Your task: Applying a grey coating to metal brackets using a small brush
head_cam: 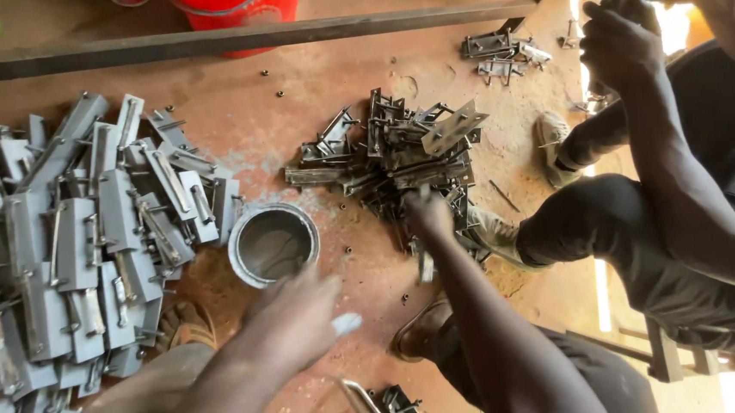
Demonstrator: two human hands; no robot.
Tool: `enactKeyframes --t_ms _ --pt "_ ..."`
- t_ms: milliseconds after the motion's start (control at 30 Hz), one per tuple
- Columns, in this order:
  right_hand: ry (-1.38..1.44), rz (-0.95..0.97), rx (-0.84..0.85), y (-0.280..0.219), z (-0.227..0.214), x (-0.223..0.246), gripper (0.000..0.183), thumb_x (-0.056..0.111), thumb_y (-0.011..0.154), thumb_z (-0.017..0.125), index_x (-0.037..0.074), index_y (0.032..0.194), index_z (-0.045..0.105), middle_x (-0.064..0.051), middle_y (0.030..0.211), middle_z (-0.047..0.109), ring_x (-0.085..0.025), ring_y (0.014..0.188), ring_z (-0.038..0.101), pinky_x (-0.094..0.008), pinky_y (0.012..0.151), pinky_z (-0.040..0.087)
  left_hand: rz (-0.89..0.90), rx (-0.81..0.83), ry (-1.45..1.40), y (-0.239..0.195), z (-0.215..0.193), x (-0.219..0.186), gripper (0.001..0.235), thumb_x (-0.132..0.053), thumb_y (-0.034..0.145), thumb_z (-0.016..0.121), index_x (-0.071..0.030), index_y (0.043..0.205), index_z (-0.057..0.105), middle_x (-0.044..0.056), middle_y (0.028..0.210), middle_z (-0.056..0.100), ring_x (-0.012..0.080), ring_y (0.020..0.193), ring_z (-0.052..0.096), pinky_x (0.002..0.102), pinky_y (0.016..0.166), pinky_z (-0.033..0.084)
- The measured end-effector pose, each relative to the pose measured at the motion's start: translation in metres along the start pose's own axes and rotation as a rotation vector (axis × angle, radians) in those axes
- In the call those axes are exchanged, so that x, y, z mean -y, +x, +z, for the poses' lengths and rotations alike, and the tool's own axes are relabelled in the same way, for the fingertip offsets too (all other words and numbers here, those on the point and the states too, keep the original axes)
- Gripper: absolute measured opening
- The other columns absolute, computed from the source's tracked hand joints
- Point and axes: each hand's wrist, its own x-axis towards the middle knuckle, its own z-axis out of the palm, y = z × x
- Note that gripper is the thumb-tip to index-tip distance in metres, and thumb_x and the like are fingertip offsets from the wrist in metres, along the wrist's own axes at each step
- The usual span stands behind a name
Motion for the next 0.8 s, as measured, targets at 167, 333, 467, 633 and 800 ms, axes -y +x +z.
enactKeyframes --t_ms 167,333,467,633,800 --pt "0.450 0.110 -0.182 0.130 -0.022 0.003 0.040 0.041 0.097 0.067 0.006 0.118 0.064 -0.003 0.083 0.065 -0.009 0.059 0.049 -0.024 0.048 0.040 -0.227 0.136 0.019 0.010 -0.021 0.013 0.054 -0.054 0.102 0.059 -0.013 0.135 0.051 0.017 0.151 0.037 0.0382 0.116 0.065 0.054 0.098 0.055" --pt "0.483 0.158 -0.221 0.146 -0.018 0.017 0.045 0.015 0.080 0.082 -0.001 0.120 0.069 -0.013 0.117 0.076 -0.022 0.093 0.076 -0.028 0.071 0.064 -0.287 0.006 -0.034 0.030 -0.011 0.034 0.022 -0.008 0.088 0.048 -0.010 0.109 0.054 0.013 0.117 0.052 0.0417 0.104 0.062 0.056 0.079 0.047" --pt "0.690 0.035 -0.163 0.163 -0.005 -0.012 0.040 0.006 0.079 0.078 0.006 0.119 0.071 -0.009 0.111 0.075 -0.019 0.095 0.072 -0.027 0.083 0.059 -0.255 0.011 -0.010 0.036 0.002 0.041 0.046 -0.055 0.098 0.060 -0.013 0.116 0.055 0.014 0.121 0.053 0.0430 0.110 0.062 0.056 0.088 0.049" --pt "0.718 -0.158 -0.046 0.127 -0.024 -0.002 0.025 0.016 0.085 0.073 0.010 0.109 0.071 -0.003 0.082 0.070 -0.013 0.062 0.057 -0.028 0.055 0.045 -0.244 0.016 -0.049 0.031 0.000 0.033 0.023 -0.002 0.092 0.045 -0.005 0.112 0.057 0.015 0.114 0.057 0.0336 0.098 0.066 0.048 0.080 0.051" --pt "0.728 -0.417 0.226 0.037 -0.051 0.031 0.025 0.006 0.080 0.078 0.002 0.101 0.064 -0.012 0.072 0.057 -0.017 0.042 0.047 -0.030 0.028 0.042 -0.027 -0.471 -0.285 0.039 0.014 0.039 0.029 -0.016 0.088 0.056 -0.012 0.113 0.071 0.017 0.112 0.070 0.0388 0.114 0.069 0.049 0.101 0.054"
